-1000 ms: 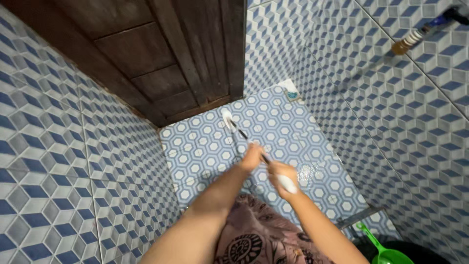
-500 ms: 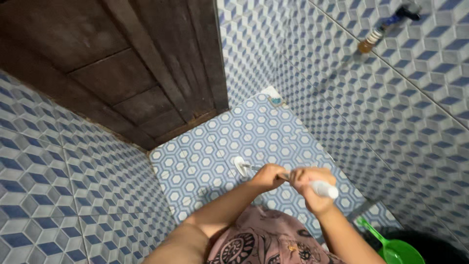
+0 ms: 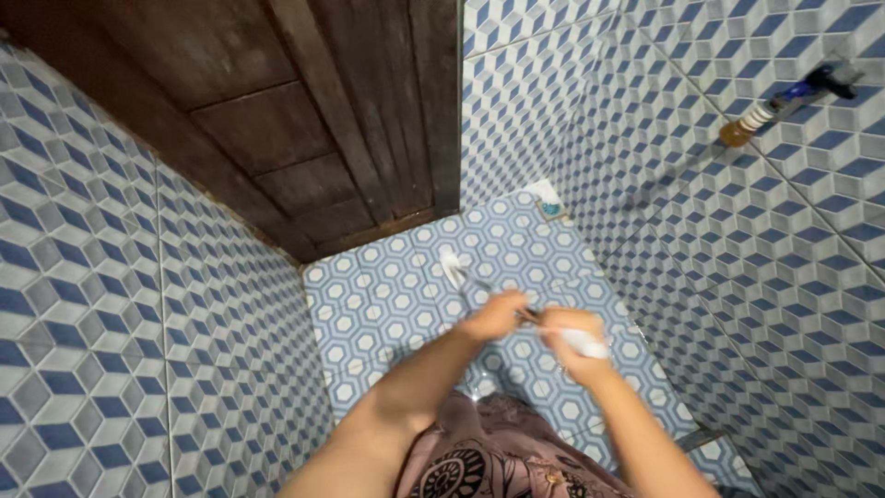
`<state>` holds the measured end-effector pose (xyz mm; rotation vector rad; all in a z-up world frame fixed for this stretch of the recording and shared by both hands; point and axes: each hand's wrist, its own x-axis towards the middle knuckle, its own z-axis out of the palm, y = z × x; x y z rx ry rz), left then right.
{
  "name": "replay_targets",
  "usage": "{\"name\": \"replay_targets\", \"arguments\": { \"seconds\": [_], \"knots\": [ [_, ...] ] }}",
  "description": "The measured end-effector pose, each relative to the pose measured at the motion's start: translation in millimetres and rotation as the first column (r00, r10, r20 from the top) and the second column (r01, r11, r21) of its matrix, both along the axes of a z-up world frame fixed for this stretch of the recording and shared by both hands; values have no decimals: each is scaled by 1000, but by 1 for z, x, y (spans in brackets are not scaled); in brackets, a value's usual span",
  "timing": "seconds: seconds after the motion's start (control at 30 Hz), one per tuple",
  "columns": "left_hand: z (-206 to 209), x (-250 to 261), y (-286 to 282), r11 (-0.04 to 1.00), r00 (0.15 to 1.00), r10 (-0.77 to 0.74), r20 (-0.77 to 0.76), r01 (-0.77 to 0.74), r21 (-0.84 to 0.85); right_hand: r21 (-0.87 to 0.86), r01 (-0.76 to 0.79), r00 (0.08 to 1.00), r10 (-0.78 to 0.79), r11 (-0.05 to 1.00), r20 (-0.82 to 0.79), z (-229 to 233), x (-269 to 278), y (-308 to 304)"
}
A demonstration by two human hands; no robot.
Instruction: The person scrubs a tiled bathroom floor with a long-handled brush and uses a green scoop to pour water from a bucket onto the tiles.
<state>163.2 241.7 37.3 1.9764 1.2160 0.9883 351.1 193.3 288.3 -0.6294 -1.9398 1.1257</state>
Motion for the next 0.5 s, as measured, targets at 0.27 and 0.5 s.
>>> {"name": "replay_targets", "arguments": {
  "seconds": [0.27, 0.5],
  "knots": [
    [11, 97, -52, 882, 838, -112, 534, 332, -336, -108, 54, 895, -96, 993, -435, 36, 56, -42],
    [-18, -20, 8, 994, 972, 106, -208, -97, 52, 37, 195, 976, -190, 980, -110, -67, -29, -8]
  ]
}}
